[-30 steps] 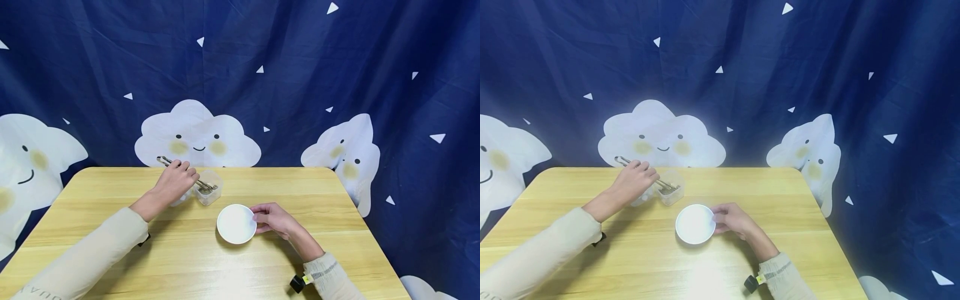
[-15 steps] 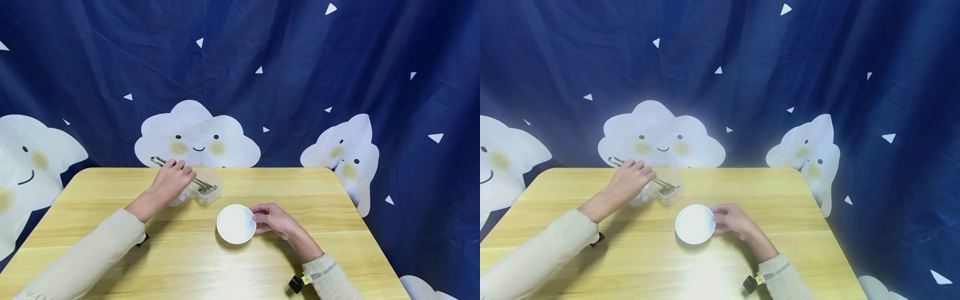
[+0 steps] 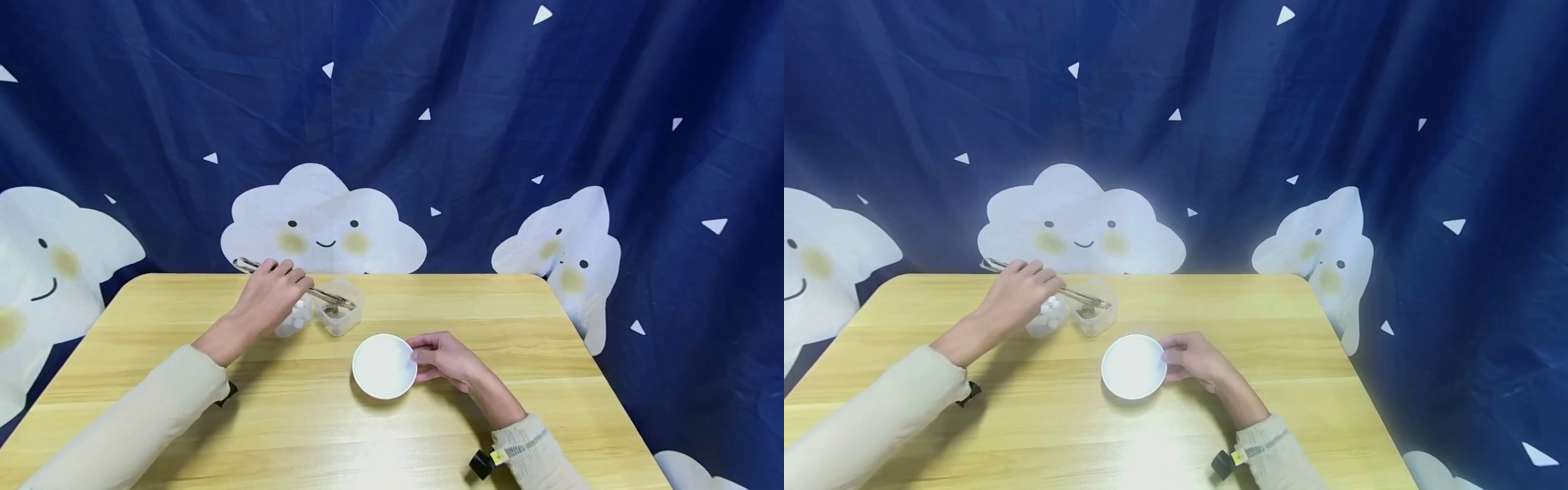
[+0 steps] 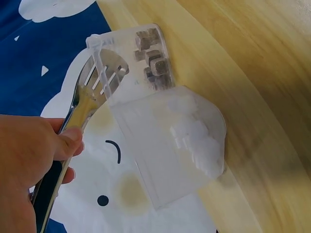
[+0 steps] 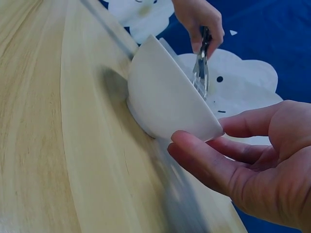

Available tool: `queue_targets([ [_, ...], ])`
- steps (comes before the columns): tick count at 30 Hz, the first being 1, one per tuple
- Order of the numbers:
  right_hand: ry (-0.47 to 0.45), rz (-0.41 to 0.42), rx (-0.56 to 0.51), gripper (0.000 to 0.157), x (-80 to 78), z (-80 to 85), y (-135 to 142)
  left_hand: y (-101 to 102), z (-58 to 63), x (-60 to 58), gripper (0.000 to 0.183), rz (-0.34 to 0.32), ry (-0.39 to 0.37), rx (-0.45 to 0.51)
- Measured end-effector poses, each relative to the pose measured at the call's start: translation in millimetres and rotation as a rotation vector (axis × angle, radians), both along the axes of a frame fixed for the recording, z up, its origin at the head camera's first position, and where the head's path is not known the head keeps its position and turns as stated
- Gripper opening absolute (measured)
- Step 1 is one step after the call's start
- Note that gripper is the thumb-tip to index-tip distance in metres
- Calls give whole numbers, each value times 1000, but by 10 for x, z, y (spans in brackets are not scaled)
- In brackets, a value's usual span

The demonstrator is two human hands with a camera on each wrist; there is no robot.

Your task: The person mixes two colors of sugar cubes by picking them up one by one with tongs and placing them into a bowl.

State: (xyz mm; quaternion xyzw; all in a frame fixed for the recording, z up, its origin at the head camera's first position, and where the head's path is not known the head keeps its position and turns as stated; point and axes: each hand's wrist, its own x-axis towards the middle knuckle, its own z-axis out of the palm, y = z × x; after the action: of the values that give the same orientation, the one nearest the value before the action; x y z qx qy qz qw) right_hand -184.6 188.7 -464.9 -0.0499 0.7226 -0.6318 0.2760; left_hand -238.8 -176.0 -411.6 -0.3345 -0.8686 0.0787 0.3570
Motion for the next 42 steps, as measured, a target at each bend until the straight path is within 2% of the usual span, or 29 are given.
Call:
queue_targets([
  [9, -1, 4, -1, 42, 16, 30, 0, -3, 94, 78, 27, -30, 38, 70],
  [21, -6, -5, 4, 44, 29, 40, 0, -79, 78, 152, 31, -34, -14, 107],
  [28, -13, -8, 5, 43, 25, 36, 1, -56, 138, 247, 27, -42, -12, 115],
  [34, -17, -10, -5, 43, 24, 31, -5, -9, 206, 335, 32, -54, -41, 125],
  [42, -11, -6, -3, 44, 24, 16, -5, 26, 227, 413, 41, -71, -47, 133],
])
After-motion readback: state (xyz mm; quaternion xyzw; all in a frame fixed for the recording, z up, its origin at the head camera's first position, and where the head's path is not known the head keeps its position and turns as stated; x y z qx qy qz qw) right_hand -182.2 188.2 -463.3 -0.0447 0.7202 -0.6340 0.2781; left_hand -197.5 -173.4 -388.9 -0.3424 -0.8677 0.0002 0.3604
